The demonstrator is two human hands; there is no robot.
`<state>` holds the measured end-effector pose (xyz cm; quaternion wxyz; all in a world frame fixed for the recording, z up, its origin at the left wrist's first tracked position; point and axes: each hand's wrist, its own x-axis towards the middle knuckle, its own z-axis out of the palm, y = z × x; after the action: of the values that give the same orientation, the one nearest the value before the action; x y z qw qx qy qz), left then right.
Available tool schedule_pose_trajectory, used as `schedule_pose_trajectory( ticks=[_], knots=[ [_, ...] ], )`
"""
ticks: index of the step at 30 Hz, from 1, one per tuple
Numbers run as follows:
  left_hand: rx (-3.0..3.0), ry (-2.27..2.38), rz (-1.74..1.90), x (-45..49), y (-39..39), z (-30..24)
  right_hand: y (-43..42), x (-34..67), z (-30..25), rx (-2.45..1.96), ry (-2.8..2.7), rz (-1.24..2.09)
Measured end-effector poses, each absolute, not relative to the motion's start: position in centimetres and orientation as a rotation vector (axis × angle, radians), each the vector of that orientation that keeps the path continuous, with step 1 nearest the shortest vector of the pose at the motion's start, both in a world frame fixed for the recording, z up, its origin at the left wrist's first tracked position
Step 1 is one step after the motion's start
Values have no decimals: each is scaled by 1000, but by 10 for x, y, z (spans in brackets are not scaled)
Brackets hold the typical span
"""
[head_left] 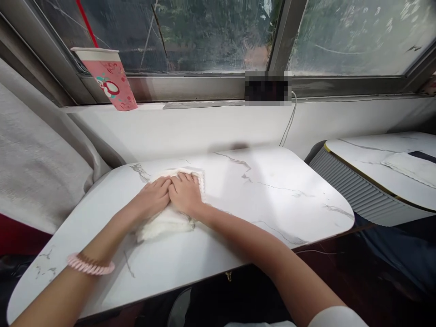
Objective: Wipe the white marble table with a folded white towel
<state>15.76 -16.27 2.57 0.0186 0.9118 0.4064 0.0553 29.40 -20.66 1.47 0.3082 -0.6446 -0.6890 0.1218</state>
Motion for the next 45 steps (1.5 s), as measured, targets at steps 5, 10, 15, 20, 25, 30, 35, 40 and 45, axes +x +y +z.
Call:
schedule_pose_trajectory(
  ticks=[5,10,15,20,25,30,35,40,45],
  knots=[
    [2695,1503,428,191,-140,21,-171,306,11,-1702,-1745,278],
    [2593,1509,565,201,-116,16,-145,313,10,-1676,-1732,285],
    [2524,1532,576,201,-90,16,-123,312,10,-1682,-1747,267],
    [2539,1552,611,200,-68,13,-101,312,10,-1710,-1779,236],
    [2546,1594,582,198,-53,11,-87,311,12,-1727,-1809,216],
    [2572,1576,577,197,-50,11,-85,309,10,-1724,-1818,185],
    [2563,1568,568,195,-66,13,-97,310,8,-1668,-1864,206],
    [2535,1649,541,190,-106,12,-127,305,7,-1585,-1898,225],
    [2606,1692,441,169,-170,8,-190,288,7,-1526,-1925,232]
  ],
)
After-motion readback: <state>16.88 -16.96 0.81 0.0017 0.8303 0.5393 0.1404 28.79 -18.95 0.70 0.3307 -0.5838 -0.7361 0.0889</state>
